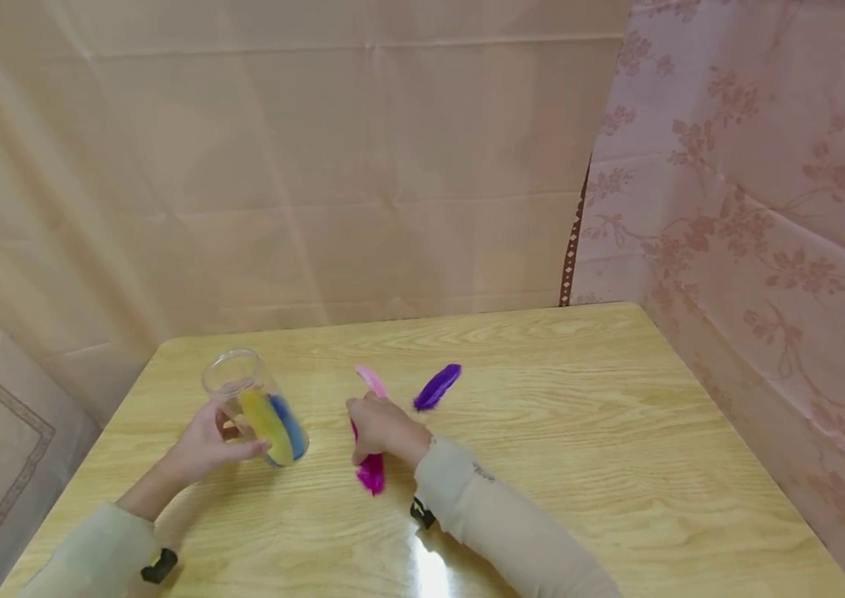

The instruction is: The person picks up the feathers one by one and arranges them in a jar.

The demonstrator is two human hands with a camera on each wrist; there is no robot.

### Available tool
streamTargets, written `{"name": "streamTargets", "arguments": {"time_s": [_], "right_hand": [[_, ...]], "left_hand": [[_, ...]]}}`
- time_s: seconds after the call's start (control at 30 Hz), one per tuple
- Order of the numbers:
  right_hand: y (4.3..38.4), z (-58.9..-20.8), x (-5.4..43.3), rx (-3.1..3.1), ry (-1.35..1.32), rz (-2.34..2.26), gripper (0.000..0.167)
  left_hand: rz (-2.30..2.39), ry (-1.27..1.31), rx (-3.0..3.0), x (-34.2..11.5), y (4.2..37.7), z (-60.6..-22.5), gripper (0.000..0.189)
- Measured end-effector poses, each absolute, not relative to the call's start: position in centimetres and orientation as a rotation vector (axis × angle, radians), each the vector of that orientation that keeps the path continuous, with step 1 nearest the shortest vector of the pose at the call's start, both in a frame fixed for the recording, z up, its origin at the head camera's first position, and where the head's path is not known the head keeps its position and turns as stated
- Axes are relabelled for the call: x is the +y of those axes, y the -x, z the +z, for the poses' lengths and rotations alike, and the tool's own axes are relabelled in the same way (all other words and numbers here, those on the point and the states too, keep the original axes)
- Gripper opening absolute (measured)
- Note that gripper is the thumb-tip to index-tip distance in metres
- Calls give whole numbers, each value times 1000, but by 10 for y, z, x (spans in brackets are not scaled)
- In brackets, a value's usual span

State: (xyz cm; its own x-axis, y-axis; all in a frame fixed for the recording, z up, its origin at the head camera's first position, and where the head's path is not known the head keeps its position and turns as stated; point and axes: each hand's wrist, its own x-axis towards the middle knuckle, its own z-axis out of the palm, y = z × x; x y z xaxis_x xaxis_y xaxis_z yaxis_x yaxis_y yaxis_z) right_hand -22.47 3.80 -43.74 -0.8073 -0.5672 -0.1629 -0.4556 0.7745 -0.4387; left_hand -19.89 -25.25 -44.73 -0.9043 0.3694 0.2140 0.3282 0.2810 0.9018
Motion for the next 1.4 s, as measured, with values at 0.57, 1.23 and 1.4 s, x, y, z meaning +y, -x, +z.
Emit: {"name": "streamTargets", "arguments": {"time_s": [0.57,1.23,1.4], "right_hand": [[226,-444,41,2629,773,-683,52],[224,-444,39,2617,831,-730,58],[225,-445,40,2607,823,-775,58]], "left_hand": [[1739,-694,2494,-253,198,-452,80],[1736,-687,2486,-254,198,-452,81],[1725,-666,2508,-253,198,-451,81]]}}
